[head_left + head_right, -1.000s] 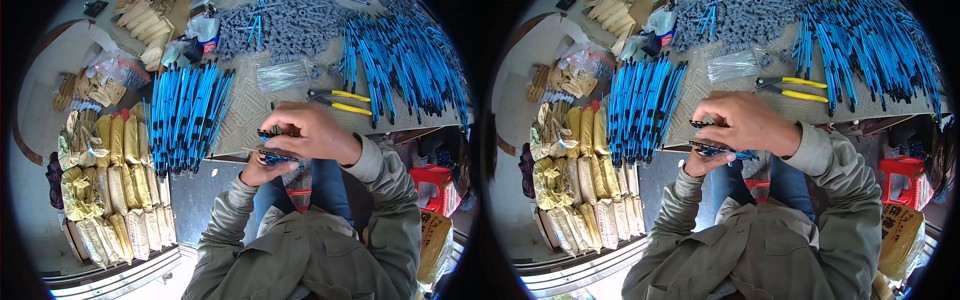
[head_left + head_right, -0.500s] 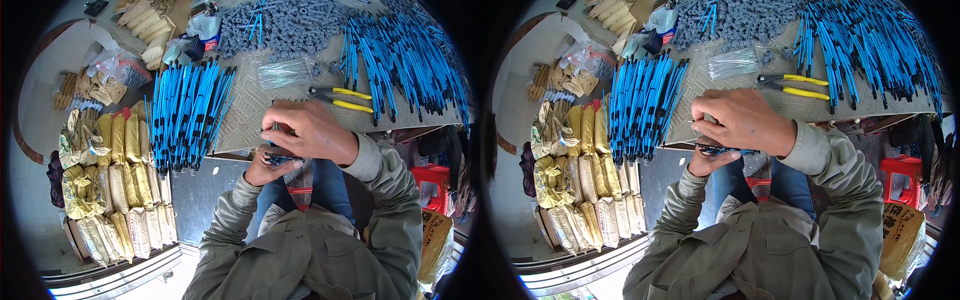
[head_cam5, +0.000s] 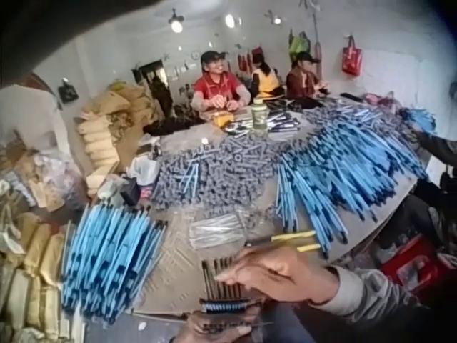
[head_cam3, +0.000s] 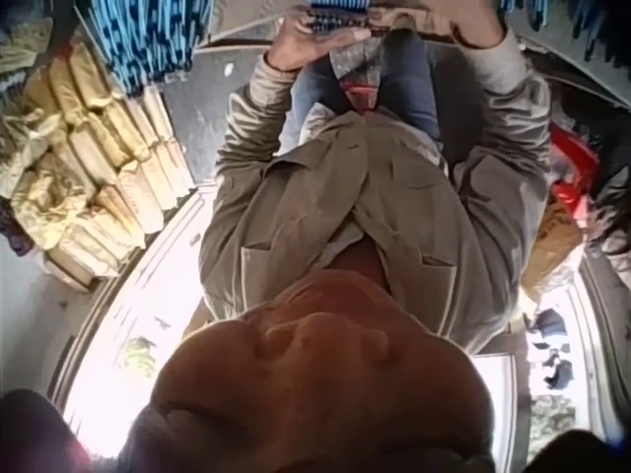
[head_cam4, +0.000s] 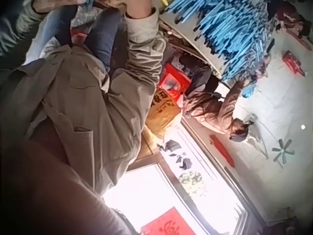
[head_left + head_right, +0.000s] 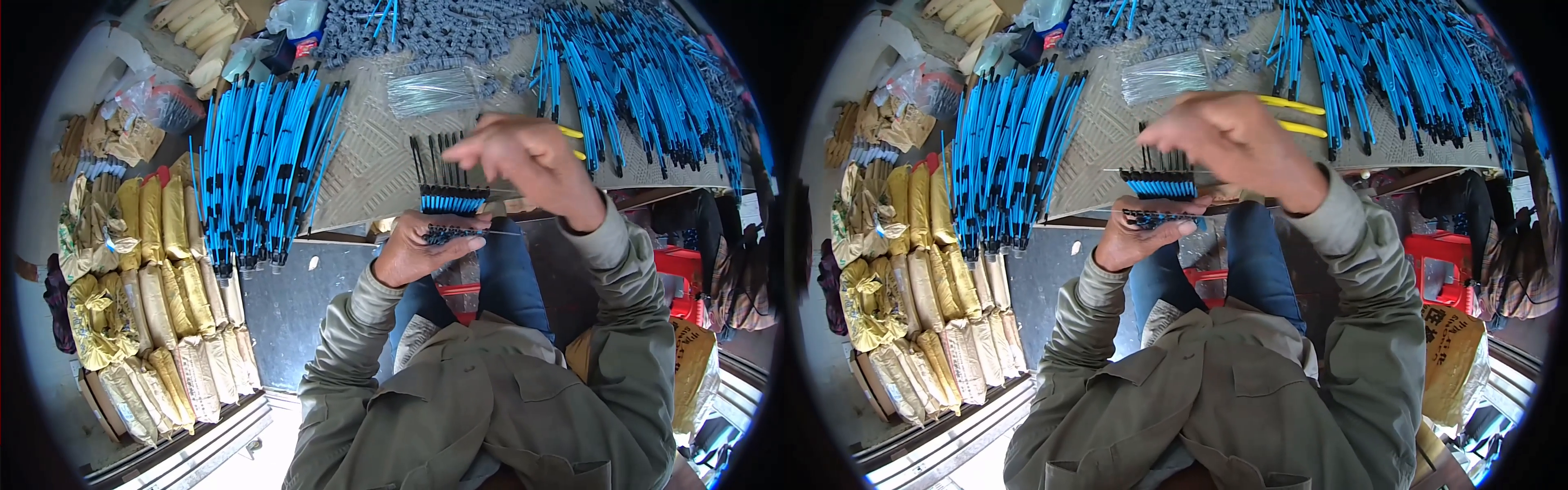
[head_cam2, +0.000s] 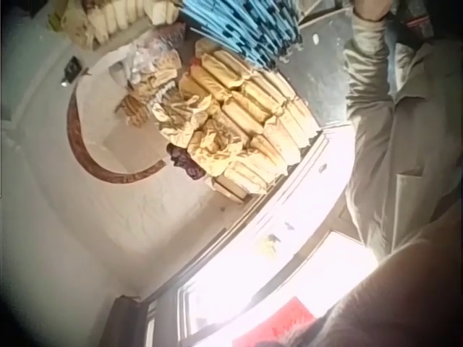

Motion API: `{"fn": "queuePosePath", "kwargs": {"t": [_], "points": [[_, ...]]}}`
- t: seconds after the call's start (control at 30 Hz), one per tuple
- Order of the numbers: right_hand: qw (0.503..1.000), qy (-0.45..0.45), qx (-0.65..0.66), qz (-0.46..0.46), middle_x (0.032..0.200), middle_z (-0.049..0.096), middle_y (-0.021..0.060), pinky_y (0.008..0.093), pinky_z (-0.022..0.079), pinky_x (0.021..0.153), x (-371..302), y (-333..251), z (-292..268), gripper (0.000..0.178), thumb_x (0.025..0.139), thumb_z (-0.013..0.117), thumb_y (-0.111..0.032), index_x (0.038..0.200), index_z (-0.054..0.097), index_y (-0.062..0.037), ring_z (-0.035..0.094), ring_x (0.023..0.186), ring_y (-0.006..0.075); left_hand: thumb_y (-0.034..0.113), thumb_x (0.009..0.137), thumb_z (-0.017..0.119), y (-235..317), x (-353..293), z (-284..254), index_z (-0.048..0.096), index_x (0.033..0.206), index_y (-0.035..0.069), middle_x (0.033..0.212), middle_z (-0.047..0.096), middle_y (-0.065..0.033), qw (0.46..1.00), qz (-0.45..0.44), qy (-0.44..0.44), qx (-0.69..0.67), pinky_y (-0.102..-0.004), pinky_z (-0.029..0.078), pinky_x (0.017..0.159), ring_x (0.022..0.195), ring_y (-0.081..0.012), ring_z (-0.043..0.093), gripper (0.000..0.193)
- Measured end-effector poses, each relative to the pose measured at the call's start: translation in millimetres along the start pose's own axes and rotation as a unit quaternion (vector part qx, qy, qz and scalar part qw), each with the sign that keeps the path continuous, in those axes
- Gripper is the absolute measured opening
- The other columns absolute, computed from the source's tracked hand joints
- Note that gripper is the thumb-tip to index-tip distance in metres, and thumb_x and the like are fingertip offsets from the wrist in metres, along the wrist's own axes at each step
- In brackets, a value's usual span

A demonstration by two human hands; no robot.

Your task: The person assembles small blue plastic components into bundles by hand at a factory workstation.

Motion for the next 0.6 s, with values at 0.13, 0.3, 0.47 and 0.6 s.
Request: {"fn": "queuePosePath", "kwargs": {"t": [0.13, 0.3, 0.47, 0.6], "points": [[0.986, -0.001, -0.165, -0.008, 0.122, 0.051, 0.0128, 0.0321, 0.043, 0.088, -40, 46, 6, 0.041, 0.095, 0.042, -0.031, 0.125, 0.049, -0.0038, 0.052, 0.107, 0.0233, -0.001, 0.077, 0.067, 3, 5, 3, 0.065, 0.100, -0.005, 0.106, 0.064, -0.0149, 1.000, 0.018, -0.022, -0.008, -0.0313, 0.047, 0.088, 0.101, -0.0209, 0.060, 0.023], [0.957, -0.124, -0.263, 0.004, 0.146, 0.028, 0.0090, 0.0389, 0.021, 0.111, -33, 62, 45, 0.054, 0.094, 0.037, -0.038, 0.139, 0.032, -0.0088, 0.025, 0.135, 0.0232, -0.004, 0.076, 0.065, 7, 2, 1, 0.063, 0.102, -0.006, 0.108, 0.063, -0.0183, 0.999, 0.020, -0.045, -0.022, -0.0349, 0.046, 0.091, 0.104, -0.0263, 0.059, 0.026], [0.934, -0.187, -0.297, -0.063, 0.145, 0.030, 0.0074, 0.0396, 0.021, 0.111, -20, 68, 72, 0.056, 0.092, 0.038, -0.041, 0.138, 0.034, -0.0101, 0.027, 0.134, 0.0224, -0.003, 0.077, 0.064, 13, 1, 1, 0.064, 0.102, -0.004, 0.109, 0.062, -0.0197, 0.995, 0.049, -0.084, 0.009, -0.0371, 0.045, 0.092, 0.108, -0.0288, 0.057, 0.026], [0.927, -0.208, -0.304, -0.071, 0.143, 0.033, 0.0069, 0.0407, 0.021, 0.110, -26, 70, 81, 0.057, 0.090, 0.040, -0.044, 0.137, 0.035, -0.0119, 0.028, 0.134, 0.0222, -0.001, 0.070, 0.069, -2, -16, 17, 0.065, 0.103, 0.002, 0.112, 0.063, -0.0125, 0.987, 0.061, -0.125, 0.086, -0.0334, 0.048, 0.088, 0.102, -0.0239, 0.061, 0.034]]}}
Point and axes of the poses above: each hand's wrist, its own x-axis towards the middle knuckle, its own z-axis out of the palm, y = z × x, the point moved 10 cm from there along x, towards the middle knuckle
